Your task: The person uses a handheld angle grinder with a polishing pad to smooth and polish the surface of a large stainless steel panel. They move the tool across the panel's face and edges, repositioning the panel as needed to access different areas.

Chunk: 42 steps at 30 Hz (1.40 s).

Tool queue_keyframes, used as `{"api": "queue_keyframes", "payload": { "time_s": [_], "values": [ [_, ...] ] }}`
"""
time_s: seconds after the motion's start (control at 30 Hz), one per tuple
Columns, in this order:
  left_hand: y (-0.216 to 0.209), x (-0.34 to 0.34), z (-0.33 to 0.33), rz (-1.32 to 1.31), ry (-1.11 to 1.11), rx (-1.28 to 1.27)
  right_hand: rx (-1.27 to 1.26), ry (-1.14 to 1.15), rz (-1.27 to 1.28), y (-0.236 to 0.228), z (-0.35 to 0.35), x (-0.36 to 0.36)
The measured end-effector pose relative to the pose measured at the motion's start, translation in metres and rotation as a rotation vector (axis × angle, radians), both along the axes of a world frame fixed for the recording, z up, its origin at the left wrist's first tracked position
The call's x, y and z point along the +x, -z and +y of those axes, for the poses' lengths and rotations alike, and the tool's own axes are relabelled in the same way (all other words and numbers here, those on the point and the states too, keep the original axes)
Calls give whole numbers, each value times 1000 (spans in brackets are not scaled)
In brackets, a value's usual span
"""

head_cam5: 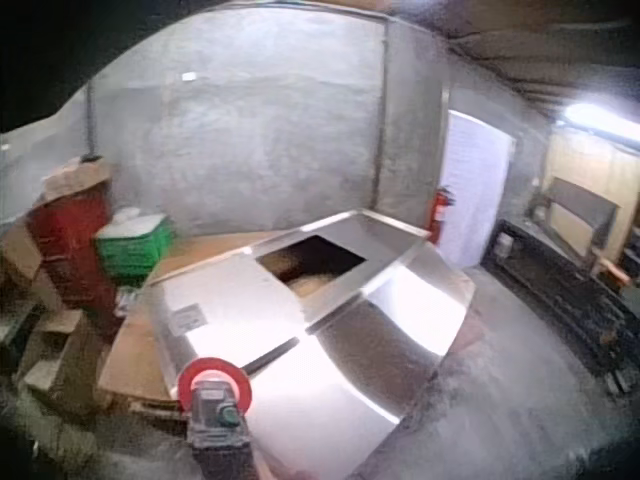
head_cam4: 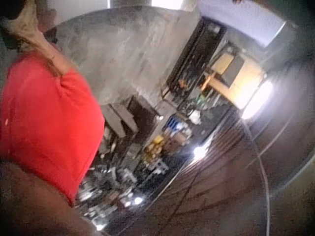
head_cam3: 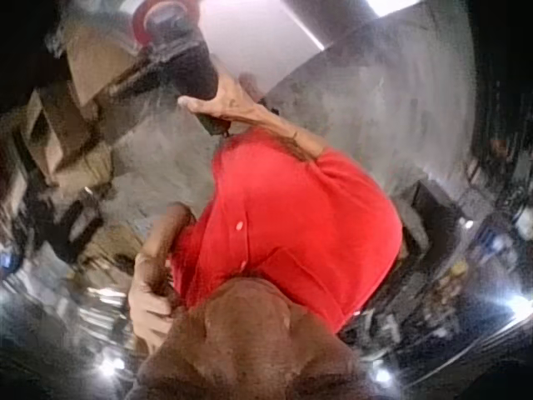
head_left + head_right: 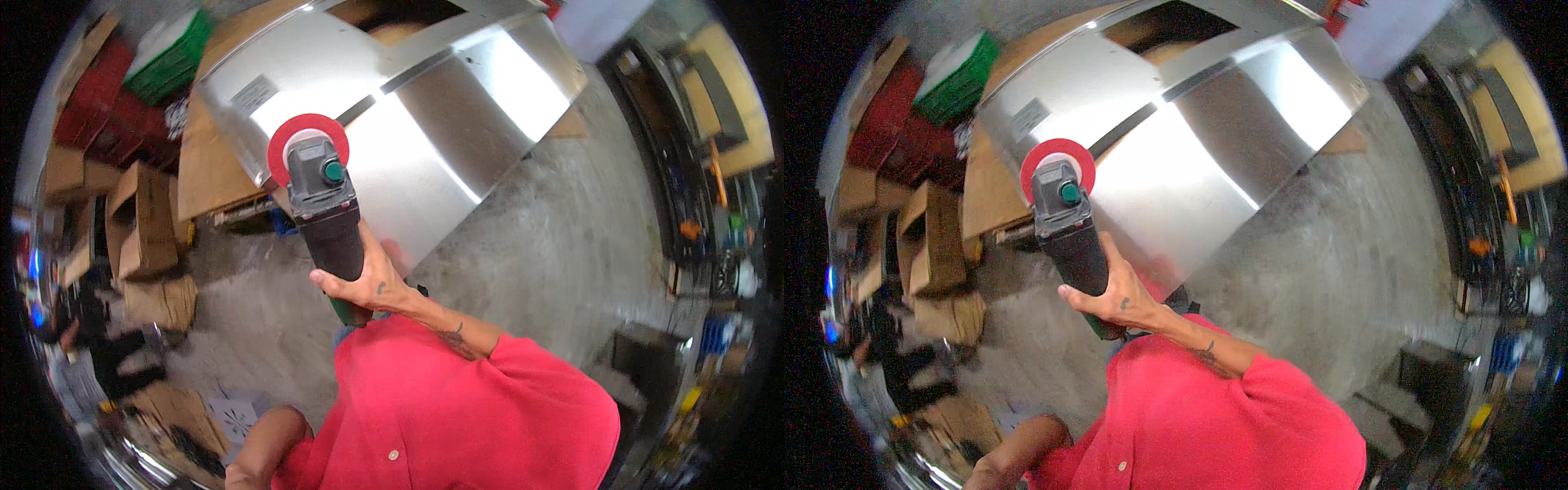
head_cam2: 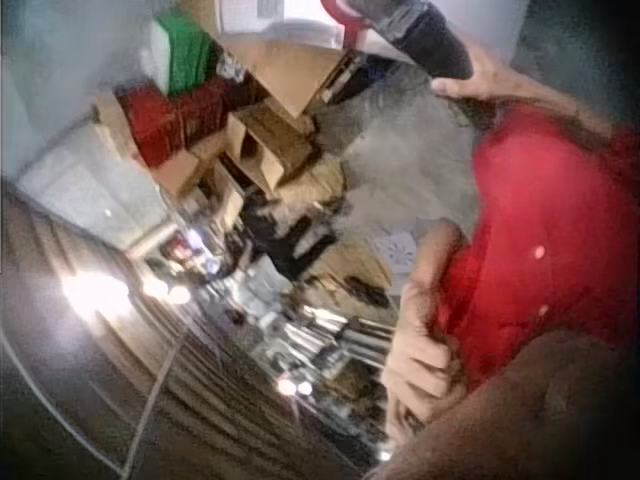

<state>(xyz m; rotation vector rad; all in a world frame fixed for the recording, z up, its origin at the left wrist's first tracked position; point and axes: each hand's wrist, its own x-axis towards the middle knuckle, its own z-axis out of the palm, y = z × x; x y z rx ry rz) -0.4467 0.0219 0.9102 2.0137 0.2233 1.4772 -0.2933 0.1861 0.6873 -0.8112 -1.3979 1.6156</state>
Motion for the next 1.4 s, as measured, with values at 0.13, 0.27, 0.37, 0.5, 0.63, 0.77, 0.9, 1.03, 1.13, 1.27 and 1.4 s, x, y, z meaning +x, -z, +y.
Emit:
{"api": "queue_keyframes", "payload": {
  "time_s": [0.13,0.27,0.37,0.5,0.63,0.77,0.9,1.03,1.13,1.27,1.4],
  "values": [
    [-3,-46,19,-43,337,-6,40,214,26,16,-14,-31],
    [6,-93,32,-78,603,16,0,368,5,13,-34,-50],
    [3,-133,46,-107,781,8,-47,505,66,15,-62,-78],
    [14,-188,63,-121,966,-60,-146,698,175,25,-96,-118],
    [21,-202,86,-87,1216,-61,-166,852,335,29,-134,-147],
    [125,-209,119,124,798,-449,-180,960,401,16,-179,-152],
    [198,-143,62,728,448,-628,16,1203,350,37,-209,-159],
    [250,-101,18,925,720,-946,61,1162,414,35,-274,-120],
    [244,-70,-33,864,715,-936,204,1483,104,38,-314,-104],
    [264,-40,-72,883,633,-877,178,1873,64,48,-329,-76],
    [288,-12,-93,1001,730,-732,150,2093,72,92,-352,-37]
  ]
}}
